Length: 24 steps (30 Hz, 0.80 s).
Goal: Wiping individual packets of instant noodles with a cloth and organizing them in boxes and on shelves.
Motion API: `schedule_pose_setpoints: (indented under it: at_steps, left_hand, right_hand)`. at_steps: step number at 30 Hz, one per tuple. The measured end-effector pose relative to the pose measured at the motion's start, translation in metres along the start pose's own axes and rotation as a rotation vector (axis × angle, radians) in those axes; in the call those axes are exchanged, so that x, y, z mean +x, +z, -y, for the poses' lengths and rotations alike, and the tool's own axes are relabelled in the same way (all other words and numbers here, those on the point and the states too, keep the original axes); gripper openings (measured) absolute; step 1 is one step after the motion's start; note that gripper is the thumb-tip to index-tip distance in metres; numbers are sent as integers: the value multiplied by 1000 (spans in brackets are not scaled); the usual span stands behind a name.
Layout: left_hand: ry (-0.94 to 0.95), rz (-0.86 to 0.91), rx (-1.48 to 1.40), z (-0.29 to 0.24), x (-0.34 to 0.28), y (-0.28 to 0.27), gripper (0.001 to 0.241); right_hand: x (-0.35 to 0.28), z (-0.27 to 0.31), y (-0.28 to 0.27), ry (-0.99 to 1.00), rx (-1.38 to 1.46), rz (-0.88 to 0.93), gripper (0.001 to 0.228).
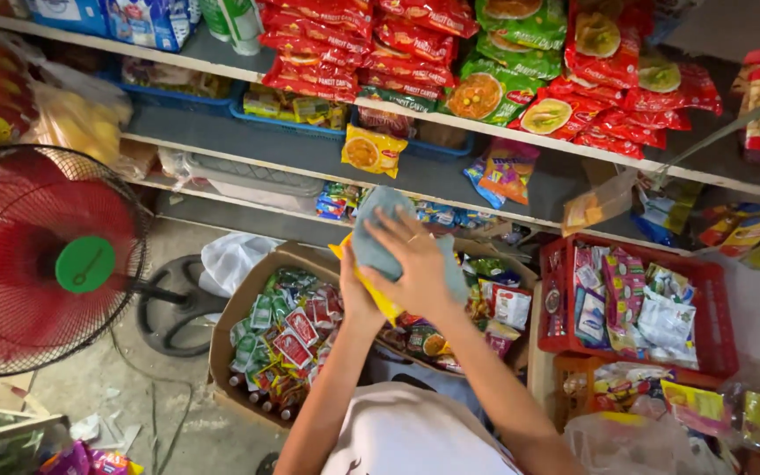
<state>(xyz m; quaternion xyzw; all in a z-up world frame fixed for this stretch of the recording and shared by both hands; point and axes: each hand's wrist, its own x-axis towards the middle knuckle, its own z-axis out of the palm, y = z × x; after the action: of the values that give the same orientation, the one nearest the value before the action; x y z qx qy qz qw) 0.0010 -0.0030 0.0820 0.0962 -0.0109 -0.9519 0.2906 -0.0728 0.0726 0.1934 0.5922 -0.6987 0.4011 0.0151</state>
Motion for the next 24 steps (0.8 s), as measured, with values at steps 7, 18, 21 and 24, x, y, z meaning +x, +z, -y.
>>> schedule_pose_setpoints:
  at_steps: [7, 18, 21, 24]
  left_hand:
    - [-51, 99, -44, -26, 7, -39, 58]
    - [-25, -100, -65, -31, 5, -26, 63]
    - [-14, -85, 4, -30, -11, -6, 66]
    - [30, -42, 52, -21, -12, -15, 68]
  right_hand:
    - [-46, -1, 28, -211, -147, 128, 51]
    - [-104, -104, 24, 51, -178, -398, 29]
    - [-97, -123, 0, 394, -123, -570, 20]
    - [-63, -84, -44, 282, -7, -735, 17]
